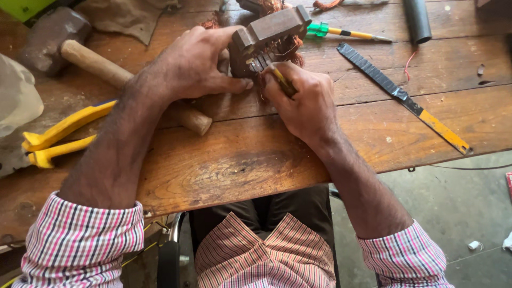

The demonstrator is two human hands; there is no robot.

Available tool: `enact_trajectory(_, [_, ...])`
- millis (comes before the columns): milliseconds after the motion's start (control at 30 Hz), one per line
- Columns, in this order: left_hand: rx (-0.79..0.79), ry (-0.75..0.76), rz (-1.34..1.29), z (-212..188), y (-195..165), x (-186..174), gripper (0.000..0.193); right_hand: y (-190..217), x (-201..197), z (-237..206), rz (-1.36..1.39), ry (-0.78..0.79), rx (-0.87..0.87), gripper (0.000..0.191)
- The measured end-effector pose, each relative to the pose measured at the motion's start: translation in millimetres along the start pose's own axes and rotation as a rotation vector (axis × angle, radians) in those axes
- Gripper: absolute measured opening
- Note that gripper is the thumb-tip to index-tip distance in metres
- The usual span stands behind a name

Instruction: The person holds an electric motor armature with old copper windings on a wooden workbench and uses a small screwdriver to pry and dig the copper wire strands out of the armature slots, working around the part and pulling freed copper strands away by hand.

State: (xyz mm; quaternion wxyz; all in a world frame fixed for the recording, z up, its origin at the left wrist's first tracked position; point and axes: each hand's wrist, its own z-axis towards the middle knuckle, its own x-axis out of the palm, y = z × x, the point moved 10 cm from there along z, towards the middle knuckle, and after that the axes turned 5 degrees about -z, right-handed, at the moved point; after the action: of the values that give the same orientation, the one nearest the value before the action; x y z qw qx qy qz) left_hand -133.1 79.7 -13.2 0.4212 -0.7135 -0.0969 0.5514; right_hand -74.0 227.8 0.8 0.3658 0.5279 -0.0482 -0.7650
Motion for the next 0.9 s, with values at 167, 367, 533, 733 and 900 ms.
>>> enact_trajectory(167, [0.016,-0.023,-0.087,2.7,-2.6,-2.5,0.05,-14.8,12.0,-2.3,-0.071,0.074,0.013,0.02])
enact_trajectory(367, [-0.087,-0.016,-0.054,1.1,3.9,0.5,0.039,0.8,6.8,-8.8,-0.218,0.092,-0.142,0.024])
enact_trajectory(533, [-0.043,-0.051,-0.018,-3.0,-2.1,-3.6,0.038,-12.5,-3.7,0.0,-0.025,0.142,0.057,0.021])
enact_trajectory(733, [0.002,-0.035,-0.024,-0.4,-2.4,-1.8,0.038,16.6,-24.8,-1.0,0.01,-0.173,-0.097,0.021])
enact_trajectory(900, [0.035,-0.056,-0.01,-1.8,-6.0,-2.7,0.04,21.0,-8.5,-4.0,-0.03,-0.064,-0.055,0.021])
